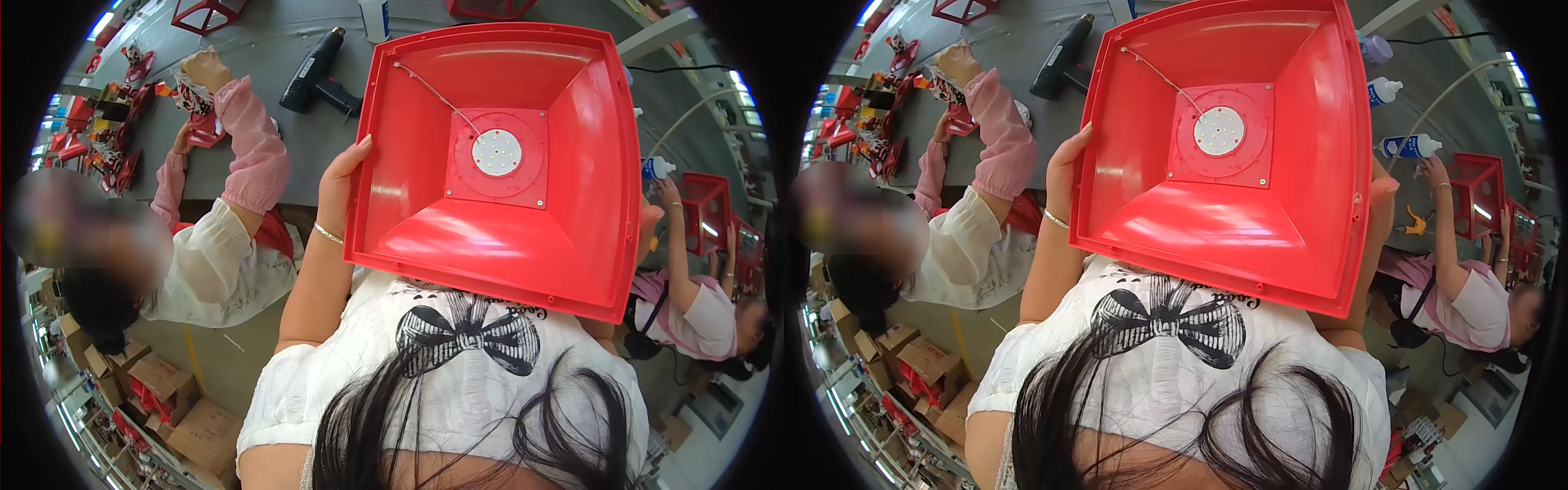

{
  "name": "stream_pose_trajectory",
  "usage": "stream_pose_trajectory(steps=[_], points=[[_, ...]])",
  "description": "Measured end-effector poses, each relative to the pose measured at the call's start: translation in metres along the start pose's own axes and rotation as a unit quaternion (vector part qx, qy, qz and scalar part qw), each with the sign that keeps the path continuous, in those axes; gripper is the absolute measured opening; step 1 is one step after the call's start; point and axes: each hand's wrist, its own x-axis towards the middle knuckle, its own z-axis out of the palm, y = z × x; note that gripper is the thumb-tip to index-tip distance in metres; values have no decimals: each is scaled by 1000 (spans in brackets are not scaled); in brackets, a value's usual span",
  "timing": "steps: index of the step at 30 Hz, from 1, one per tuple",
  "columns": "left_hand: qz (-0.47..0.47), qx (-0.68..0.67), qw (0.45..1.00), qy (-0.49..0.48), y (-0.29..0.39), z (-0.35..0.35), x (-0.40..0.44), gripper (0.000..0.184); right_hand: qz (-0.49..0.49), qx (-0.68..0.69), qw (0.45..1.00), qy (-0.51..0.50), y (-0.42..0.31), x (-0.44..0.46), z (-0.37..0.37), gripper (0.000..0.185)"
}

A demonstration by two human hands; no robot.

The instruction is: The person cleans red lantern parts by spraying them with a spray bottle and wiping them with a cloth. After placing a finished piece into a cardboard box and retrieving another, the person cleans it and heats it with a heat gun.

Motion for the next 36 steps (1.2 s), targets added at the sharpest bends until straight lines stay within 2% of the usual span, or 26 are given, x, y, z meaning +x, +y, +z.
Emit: stream_pose_trajectory(steps=[5, 10, 12, 15, 18, 20, 23, 24, 26, 27, 28, 32, 36], points=[[3, 7, 1000, 0, -3, 3, -2, 26, -5, -4, 1000, 1, -3, -5, -7, 79], [37, 73, 996, 19, -3, 21, -11, 24, -15, -14, 1000, -6, -10, -14, -19, 78], [38, 99, 994, 27, -2, 24, -12, 24, -13, -59, 998, -18, -11, -23, -24, 78], [21, 145, 989, 25, 3, 26, -9, 25, -7, -194, 981, -26, -13, -42, -31, 62], [-9, 198, 980, 5, 7, 35, -6, 27, 16, -135, 982, 130, -9, -67, -13, 45], [-28, 217, 976, -6, 9, 39, -4, 31, -13, -90, 978, 189, -5, -81, 14, 38], [92, 361, 927, -46, 9, 41, -3, 36, -40, -58, 964, 257, 5, -112, 26, 31], [175, 472, 862, -55, 13, 42, -8, 38, -43, -54, 959, 275, 8, -124, 30, 29], [336, 651, 677, -68, 34, 41, -25, 41, -48, -69, 947, 309, 18, -138, 55, 29], [310, 605, 723, -121, 40, 51, -46, 41, -49, -77, 941, 326, 19, -148, 63, 28], [288, 577, 742, -180, 46, 68, -73, 34, -48, -80, 938, 333, 20, -158, 70, 29], [253, 530, 653, -479, 61, 88, -150, 32, -22, -88, 933, 349, 33, -201, 103, 33], [212, 422, 618, -629, 42, 88, -193, 31, -13, -81, 932, 353, 45, -247, 127, 36]])
